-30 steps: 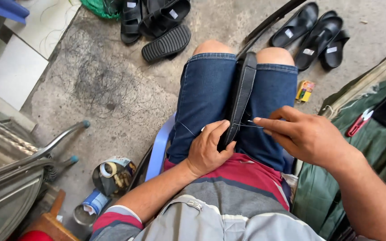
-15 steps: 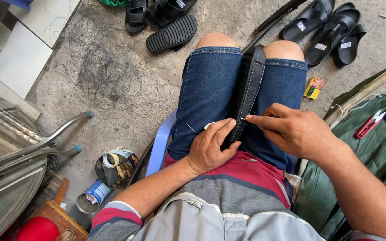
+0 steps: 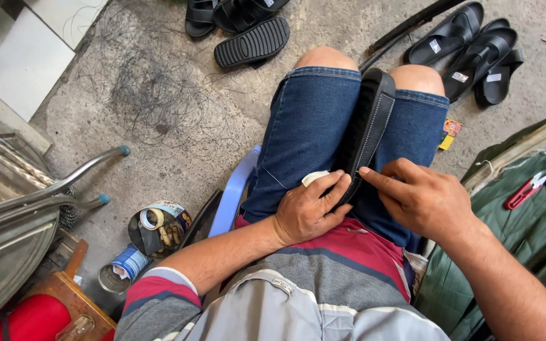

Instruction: Hand-sewing a strap onto a black sandal using a needle and thread

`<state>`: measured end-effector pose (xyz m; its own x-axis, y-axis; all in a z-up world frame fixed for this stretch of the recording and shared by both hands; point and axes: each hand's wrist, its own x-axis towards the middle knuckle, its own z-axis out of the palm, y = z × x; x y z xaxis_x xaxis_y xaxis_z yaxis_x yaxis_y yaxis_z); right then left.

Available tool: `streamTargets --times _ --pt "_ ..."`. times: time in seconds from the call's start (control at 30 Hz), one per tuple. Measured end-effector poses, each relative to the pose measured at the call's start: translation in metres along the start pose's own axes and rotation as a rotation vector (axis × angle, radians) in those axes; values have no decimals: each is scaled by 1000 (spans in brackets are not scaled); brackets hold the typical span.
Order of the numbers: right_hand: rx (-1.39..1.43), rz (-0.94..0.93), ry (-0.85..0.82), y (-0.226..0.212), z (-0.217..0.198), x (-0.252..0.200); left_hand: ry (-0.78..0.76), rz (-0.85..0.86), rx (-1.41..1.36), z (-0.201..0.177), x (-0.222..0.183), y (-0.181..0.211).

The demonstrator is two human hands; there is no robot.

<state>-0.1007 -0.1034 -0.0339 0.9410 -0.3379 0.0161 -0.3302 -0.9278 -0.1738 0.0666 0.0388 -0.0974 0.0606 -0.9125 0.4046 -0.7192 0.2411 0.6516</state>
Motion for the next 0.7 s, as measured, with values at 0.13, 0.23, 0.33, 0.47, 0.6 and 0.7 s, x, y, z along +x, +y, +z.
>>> streamTargets --times 0.13,0.23,0.33,0.47,0.6,0.7 --pt "104 41 55 2 7 -1 -8 7 -19 -1 1 -1" --pt "176 49 80 8 18 -5 -14 1 -31 -1 2 -1" --pt "277 60 108 10 23 -5 -12 3 -27 -1 3 -1" --pt "317 66 134 9 25 -4 -19 2 -35 -1 3 -1" --pt "287 39 116 4 17 7 -30 18 -29 -2 3 -1" --pt "234 37 99 -1 8 11 -61 39 -6 -3 3 0"
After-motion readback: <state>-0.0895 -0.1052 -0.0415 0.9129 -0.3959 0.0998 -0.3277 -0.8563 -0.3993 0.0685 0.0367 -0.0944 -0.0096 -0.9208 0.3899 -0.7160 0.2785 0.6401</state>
